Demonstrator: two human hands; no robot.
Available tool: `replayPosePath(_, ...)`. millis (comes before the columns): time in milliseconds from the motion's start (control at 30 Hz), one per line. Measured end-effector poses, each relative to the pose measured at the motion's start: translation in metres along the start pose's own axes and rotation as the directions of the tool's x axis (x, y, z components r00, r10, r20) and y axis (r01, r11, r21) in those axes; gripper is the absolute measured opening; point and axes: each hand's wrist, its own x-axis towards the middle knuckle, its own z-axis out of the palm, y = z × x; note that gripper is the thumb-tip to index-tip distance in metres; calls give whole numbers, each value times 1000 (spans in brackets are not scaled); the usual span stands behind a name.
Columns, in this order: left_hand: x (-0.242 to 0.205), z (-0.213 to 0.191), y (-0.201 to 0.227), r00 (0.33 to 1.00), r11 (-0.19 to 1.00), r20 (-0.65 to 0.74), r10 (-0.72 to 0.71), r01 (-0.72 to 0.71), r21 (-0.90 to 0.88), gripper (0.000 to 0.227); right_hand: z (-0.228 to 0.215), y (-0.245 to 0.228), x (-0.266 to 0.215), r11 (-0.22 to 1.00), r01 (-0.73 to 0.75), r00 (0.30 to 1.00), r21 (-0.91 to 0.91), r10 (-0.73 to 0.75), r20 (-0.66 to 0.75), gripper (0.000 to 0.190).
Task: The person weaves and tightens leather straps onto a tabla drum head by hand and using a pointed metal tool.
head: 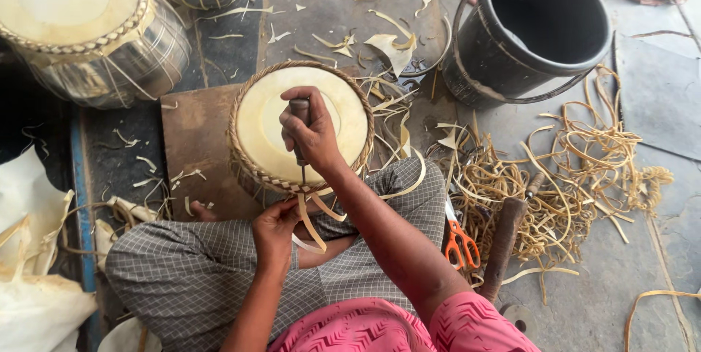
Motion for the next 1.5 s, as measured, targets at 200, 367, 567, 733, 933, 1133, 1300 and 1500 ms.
replayPosePath(200,6,2,-11,990,986,-33,140,-136,98,12,-1,1,0,991,-19,999,132,14,36,28)
replayPosePath(367,4,5,-3,955,917,-108,275,-228,327,20,-9,4,2,892,-110,988,439,49,147,25)
replayPosePath(567,0,1,30,637,331,106,764,-527,783,63,-8,-1,1,866,-151,980,477,69,184,29)
replayPosePath(733,15,-3,55,450,-131,555,700,-682,719,47,17,-7,-20,851,80,984,-519,-149,-93,53)
replayPosePath(933,24,0,63,483,-79,600,638,-734,675,37,22,1,-23,860,6,967,-511,-134,-215,57)
replayPosePath(1133,23,16,72,530,128,489,692,-758,640,28,9,-13,-1,973,-204,979,106,203,19,55)
replayPosePath(1300,32,25,75,604,201,499,621,-738,644,27,13,-18,24,982,-178,970,-63,165,-176,60)
replayPosePath(1500,38,37,89,581,219,473,663,-754,620,28,7,-30,41,979,-202,961,-32,192,-198,60)
